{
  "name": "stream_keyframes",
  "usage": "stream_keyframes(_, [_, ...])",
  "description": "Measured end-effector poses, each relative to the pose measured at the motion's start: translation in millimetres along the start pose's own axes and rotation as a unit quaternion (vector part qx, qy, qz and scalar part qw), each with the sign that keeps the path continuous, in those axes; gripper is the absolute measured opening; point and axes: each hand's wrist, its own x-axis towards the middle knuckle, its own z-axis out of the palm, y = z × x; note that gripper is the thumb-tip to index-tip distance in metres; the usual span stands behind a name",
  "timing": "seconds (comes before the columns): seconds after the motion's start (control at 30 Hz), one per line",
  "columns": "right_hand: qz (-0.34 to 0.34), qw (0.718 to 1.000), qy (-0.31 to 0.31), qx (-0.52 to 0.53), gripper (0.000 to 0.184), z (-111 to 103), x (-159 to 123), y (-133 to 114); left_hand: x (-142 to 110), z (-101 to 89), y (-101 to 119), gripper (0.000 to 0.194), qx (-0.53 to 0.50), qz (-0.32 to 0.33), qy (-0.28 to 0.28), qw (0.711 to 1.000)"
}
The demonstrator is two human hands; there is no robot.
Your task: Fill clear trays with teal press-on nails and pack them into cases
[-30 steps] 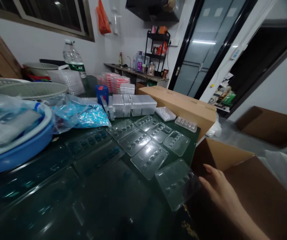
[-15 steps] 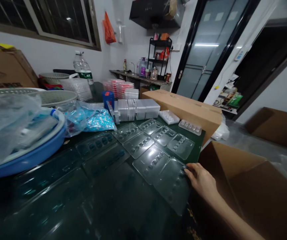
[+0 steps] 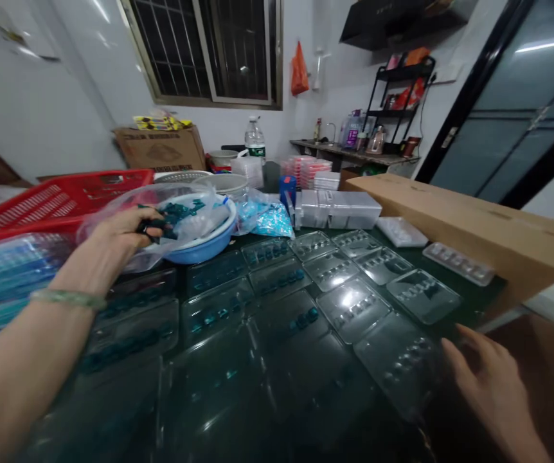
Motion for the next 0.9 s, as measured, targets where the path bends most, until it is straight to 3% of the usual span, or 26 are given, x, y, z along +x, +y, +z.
stream_keyframes(0.13, [0.026,0.996,0.025,0.078,0.041,-23,-11,-28,-59,-1.1,-38,0.011,-0.037,-0.004,-0.061,0.997])
stream_keyframes(0.27, [-0.025,0.967,-0.055,0.246,0.021,-47,-20,-94,-130,37.3,-79,0.025,-0.13,-0.103,-0.144,0.976])
stream_keyframes(0.37, [-0.12,0.905,-0.173,0.37,0.019,-58,-17,-155,-166,77.6,-104,0.022,-0.156,-0.208,-0.215,0.941])
stream_keyframes(0.43, [-0.155,0.853,-0.235,0.439,0.022,-60,-12,-187,-178,100.3,-115,0.019,-0.161,-0.231,-0.246,0.928])
stream_keyframes(0.5, [-0.168,0.82,-0.268,0.477,0.025,-61,-6,-207,-183,117.6,-122,0.018,-0.157,-0.239,-0.254,0.924])
stream_keyframes(0.67, [-0.162,0.799,-0.309,0.49,0.028,-59,2,-205,-183,147.2,-124,0.019,-0.163,-0.26,-0.251,0.918])
stream_keyframes(0.9, [-0.047,0.799,-0.246,0.546,0.019,-46,-7,-175,-170,180.0,-127,0.021,-0.214,-0.266,-0.257,0.904])
